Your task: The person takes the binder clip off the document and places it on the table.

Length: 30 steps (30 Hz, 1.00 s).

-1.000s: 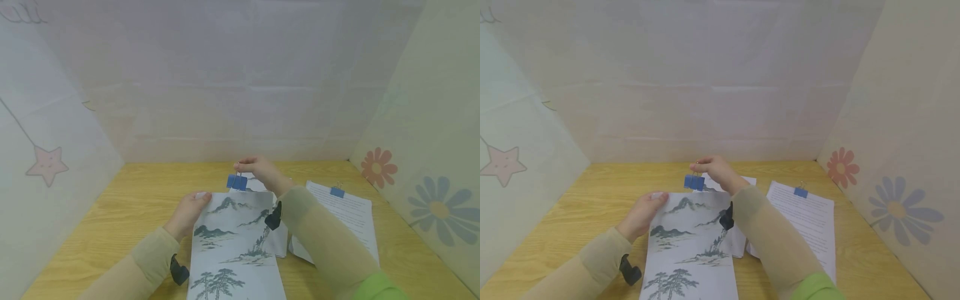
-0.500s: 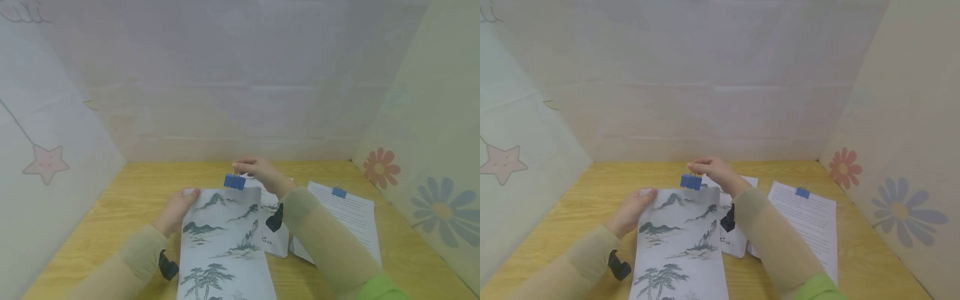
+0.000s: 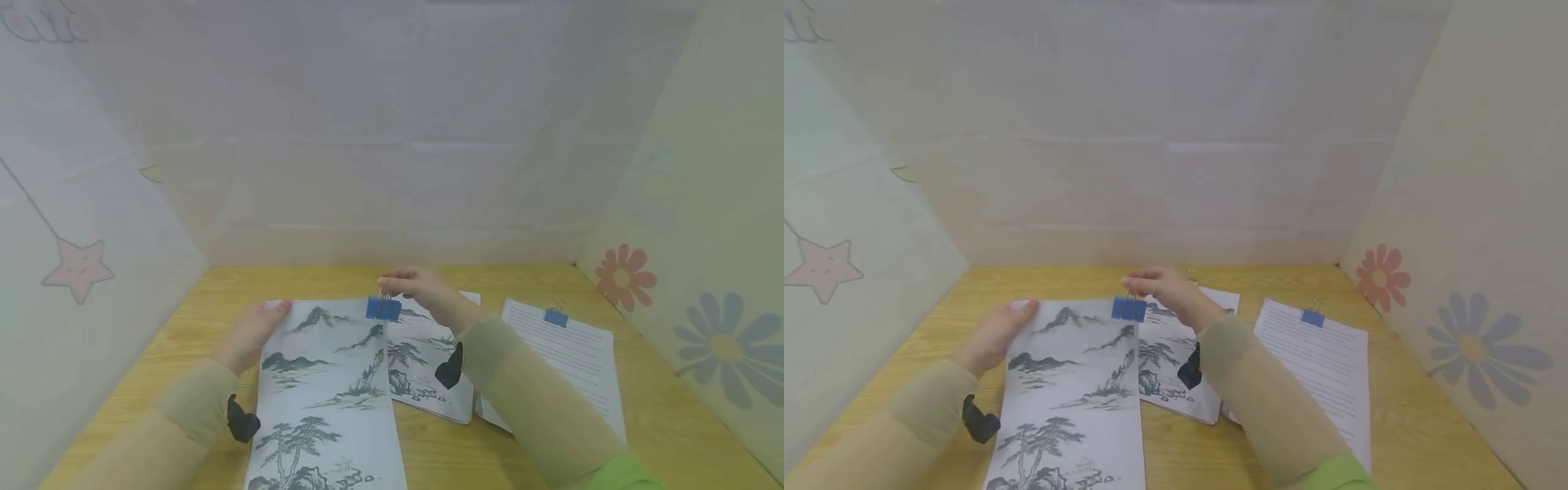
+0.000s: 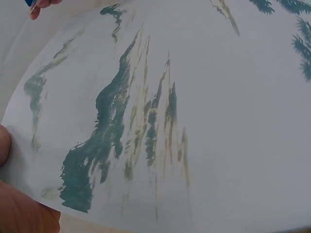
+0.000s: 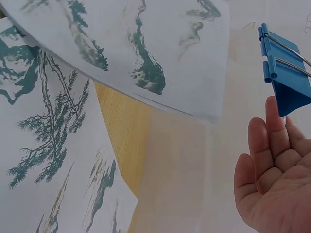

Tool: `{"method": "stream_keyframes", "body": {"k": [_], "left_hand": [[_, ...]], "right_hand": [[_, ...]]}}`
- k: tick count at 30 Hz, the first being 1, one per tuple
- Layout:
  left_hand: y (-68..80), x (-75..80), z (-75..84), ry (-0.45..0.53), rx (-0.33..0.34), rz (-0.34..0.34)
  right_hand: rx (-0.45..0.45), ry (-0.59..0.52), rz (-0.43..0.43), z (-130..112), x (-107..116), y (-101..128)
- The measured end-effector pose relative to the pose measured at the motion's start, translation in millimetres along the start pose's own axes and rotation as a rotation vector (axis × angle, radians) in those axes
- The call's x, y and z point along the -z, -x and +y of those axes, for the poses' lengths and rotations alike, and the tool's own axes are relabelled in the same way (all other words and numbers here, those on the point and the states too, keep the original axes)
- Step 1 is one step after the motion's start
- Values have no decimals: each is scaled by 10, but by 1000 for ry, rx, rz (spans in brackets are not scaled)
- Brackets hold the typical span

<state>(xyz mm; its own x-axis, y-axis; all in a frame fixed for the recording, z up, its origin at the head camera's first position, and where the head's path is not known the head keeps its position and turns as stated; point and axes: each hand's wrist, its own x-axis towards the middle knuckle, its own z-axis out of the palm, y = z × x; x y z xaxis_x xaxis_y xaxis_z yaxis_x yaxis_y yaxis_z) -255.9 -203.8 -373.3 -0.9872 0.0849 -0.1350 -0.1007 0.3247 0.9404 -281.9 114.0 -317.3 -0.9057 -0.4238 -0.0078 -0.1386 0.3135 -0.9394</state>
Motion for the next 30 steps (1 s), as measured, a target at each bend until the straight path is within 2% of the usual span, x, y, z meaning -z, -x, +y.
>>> {"method": "stream_keyframes", "body": {"k": [3, 9, 16, 24, 30], "left_hand": [[-18, 124, -13, -88, 7, 23], [-75, 348, -53, -133, 13, 38], [-146, 580, -46, -308, -10, 65], [-230, 684, -33, -361, -75, 94], [-288, 752, -36, -383, -67, 123]], "right_hand": [[-17, 8, -11, 26, -24, -7], [-67, 31, -35, 69, -95, -27], [-114, 64, -47, 98, -184, -19], [-114, 86, -62, 151, -272, -33], [-122, 87, -88, 177, -346, -35]]}}
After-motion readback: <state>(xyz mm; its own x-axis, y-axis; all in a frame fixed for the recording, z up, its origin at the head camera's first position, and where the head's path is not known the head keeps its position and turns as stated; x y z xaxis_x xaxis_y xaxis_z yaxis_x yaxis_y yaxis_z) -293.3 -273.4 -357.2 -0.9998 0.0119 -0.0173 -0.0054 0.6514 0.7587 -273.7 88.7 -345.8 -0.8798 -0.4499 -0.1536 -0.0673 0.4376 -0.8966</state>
